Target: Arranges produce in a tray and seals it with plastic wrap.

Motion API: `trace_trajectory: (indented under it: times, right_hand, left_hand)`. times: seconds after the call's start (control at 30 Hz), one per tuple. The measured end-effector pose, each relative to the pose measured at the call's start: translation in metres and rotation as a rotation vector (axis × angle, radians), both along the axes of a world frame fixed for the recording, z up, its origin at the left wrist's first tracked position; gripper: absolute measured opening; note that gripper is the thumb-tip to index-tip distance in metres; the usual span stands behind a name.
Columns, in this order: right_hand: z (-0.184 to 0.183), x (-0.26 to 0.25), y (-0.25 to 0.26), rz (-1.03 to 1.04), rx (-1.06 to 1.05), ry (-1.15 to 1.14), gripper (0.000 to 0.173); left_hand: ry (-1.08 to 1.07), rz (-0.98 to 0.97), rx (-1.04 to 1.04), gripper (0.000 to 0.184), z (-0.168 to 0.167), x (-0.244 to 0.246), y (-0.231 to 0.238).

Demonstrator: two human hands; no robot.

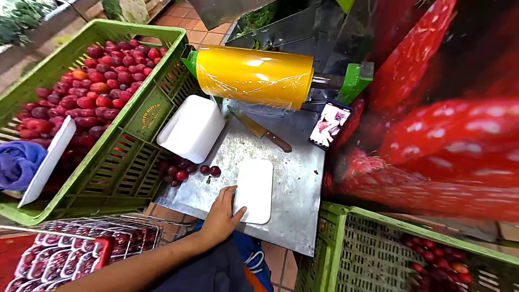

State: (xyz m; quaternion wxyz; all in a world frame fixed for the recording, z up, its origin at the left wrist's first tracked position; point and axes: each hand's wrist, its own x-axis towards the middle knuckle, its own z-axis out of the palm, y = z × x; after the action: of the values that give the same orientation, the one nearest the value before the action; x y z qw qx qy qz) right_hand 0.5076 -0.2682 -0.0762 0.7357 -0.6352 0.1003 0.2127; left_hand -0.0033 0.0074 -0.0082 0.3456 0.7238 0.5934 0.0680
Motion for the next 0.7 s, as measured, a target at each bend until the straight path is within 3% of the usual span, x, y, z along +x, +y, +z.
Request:
trace_trajectory:
  times: [0.1, 0.2, 0.23, 0.27, 0.33, 0.4, 0.5, 0.57, 0.7]
  right_hand:
    - [0.095, -0.086, 0.041, 0.216, 0.046, -0.008, 0.048]
    - [0.136, -0.164, 0.079, 0.538, 0.121, -0.024, 0.048]
    - [0.139, -0.186, 0.095, 0.645, 0.121, -0.033, 0.058]
    - [0.137, -0.208, 0.111, 0.753, 0.085, -0.061, 0.067]
    - [0.122, -0.248, 0.144, 0.992, -0.032, -0.281, 0.058]
    - [0.103, -0.278, 0.182, 1.19, -0.157, -0.755, 0.041]
    - [0.082, -0.314, 0.236, 1.275, -0.343, -1.358, 0.046]
    - [0.068, -0.326, 0.255, 1.37, -0.439, -1.5, 0.05]
    - [0.046, -0.331, 0.258, 1.541, -0.583, -1.551, 0.052]
  left_hand:
    - [-0.029, -0.028, -0.111, 0.078, -0.002, 0.007, 0.006]
    - [-0.095, -0.103, -0.099, 0.073, -0.006, 0.011, 0.009]
    - [-0.119, -0.138, -0.088, 0.071, -0.006, 0.012, 0.012]
    - [-0.145, -0.174, -0.08, 0.07, -0.006, 0.013, 0.015]
    - [-0.196, -0.254, -0.039, 0.067, -0.006, 0.012, 0.023]
    - [-0.25, -0.32, 0.006, 0.07, -0.006, 0.012, 0.033]
    - [-0.283, -0.377, -0.016, 0.08, -0.005, 0.01, 0.041]
    - [-0.277, -0.354, -0.057, 0.087, -0.005, 0.007, 0.042]
    - [-0.262, -0.35, -0.102, 0.088, -0.008, 0.0, 0.038]
